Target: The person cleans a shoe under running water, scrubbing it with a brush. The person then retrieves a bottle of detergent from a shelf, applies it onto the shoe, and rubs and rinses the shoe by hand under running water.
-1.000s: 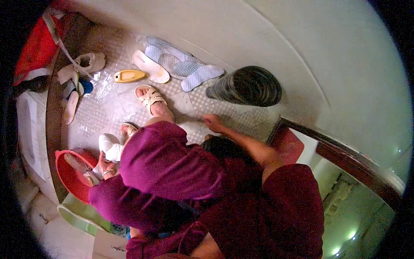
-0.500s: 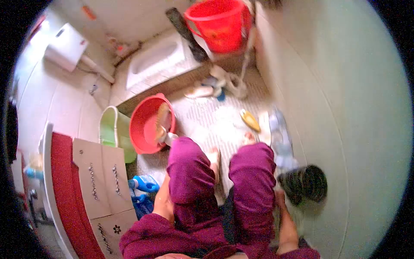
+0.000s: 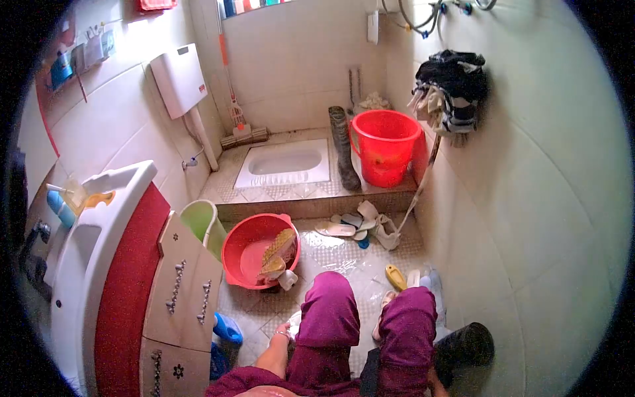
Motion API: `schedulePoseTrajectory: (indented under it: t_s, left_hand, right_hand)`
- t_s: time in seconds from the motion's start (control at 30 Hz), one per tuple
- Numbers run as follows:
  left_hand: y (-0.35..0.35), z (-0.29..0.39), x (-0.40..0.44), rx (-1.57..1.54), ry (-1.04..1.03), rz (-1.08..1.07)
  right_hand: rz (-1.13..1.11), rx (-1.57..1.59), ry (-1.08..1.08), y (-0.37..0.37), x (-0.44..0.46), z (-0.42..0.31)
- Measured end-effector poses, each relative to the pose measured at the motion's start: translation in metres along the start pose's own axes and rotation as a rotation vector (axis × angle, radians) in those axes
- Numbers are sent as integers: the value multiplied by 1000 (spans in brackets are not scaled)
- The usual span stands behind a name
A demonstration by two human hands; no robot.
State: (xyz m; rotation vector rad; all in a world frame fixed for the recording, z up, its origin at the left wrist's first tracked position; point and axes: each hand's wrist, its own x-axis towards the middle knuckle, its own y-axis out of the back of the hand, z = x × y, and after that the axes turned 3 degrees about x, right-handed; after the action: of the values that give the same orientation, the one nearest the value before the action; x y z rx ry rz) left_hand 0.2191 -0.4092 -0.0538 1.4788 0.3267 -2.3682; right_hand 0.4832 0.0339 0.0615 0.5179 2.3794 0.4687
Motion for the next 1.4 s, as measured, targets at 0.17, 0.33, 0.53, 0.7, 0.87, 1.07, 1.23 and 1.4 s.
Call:
schedulePoseTrajectory:
  t_s: [0.17, 0.33, 0.53, 0.7, 0.87, 1.07, 1.23, 1.4]
  left_hand:
    - [10, -18, 87, -25, -116, -164]
    - [-2, 37, -58, -227, -71, -350]
    - [-42, 89, -96, -264, -94, -563]
    - [-101, 113, -68, -143, -91, -665]
    - [-185, 140, -97, 4, 43, -758]
    - [-285, 150, -71, 104, -73, -655]
    - [-325, 166, -94, 134, -151, -656]
    - [-333, 204, -155, 95, -129, -627]
  right_hand:
    - [-6, 53, 41, 1, -8, -14]
    - [-16, 157, 109, -2, -27, -3]
    - [-46, 383, 60, 9, -51, -10]
    - [-51, 557, -96, 21, -71, -3]
    - [-97, 466, -225, 5, -46, -15]
    - [-226, 215, -350, 8, -31, -42]
    - [-320, 82, -431, 36, -40, -86]
    - [-352, -28, -420, 89, -56, -130]
